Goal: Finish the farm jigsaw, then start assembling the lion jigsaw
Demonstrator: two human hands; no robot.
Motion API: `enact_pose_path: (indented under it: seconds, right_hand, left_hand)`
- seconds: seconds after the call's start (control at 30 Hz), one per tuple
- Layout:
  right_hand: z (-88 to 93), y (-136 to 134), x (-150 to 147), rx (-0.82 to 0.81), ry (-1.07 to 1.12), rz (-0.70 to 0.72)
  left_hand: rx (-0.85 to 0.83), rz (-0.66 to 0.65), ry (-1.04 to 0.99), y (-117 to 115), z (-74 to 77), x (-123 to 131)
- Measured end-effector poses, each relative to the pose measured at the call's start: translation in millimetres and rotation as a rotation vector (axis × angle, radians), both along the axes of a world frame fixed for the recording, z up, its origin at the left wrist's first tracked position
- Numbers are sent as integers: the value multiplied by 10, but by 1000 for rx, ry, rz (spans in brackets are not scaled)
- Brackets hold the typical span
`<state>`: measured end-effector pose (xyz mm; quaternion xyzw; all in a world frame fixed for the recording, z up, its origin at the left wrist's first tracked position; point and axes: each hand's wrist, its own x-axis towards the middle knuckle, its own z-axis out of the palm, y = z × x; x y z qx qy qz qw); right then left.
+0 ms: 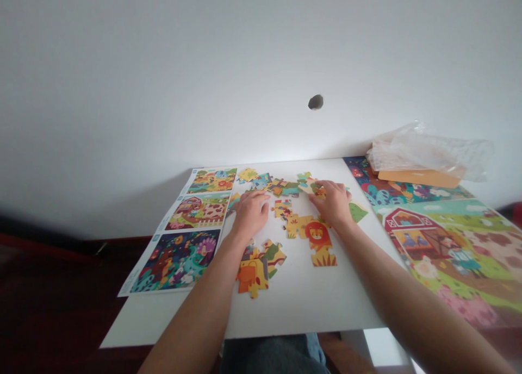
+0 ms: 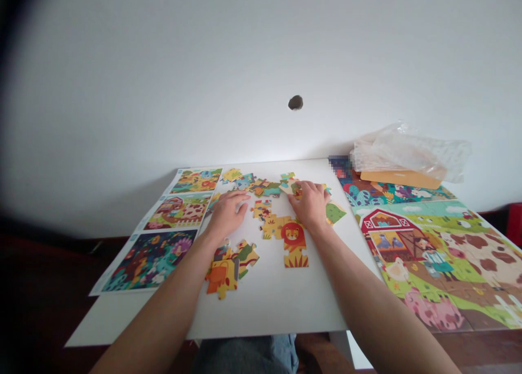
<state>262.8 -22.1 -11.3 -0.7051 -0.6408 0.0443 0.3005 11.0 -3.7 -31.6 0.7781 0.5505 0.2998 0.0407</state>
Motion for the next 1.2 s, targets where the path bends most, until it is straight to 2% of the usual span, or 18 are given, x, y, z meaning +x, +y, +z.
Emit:
enact_pose_path:
  seconds: [0.13,0.2,0.43,0.57,0.73,0.9,1.2]
  right_hand:
    - [107,-58,5,217,69,-102]
    - [112,-63,8,231,83,-99]
    - [-85,69,-5,64,73,80]
    - [-130,96,11,-25,14,57]
    - [-89,33,13,-148,-117,34]
    - [-34,3,16,-184,-153,-2]
    - [-45,24,32,-155,-158,38]
  left_hand:
    - [54,-29,-34,-11,43,10]
    - [71,-58,-51,-20,57,20]
    - [39,-153,-47,-45,65,66]
    - [2,-177,-33,-73,89,88]
    - [-13,-182,-34,-80,80,83]
    - [-22,-173,-45,-81,65,93]
    - [-37,-168,-60,-96,86,111]
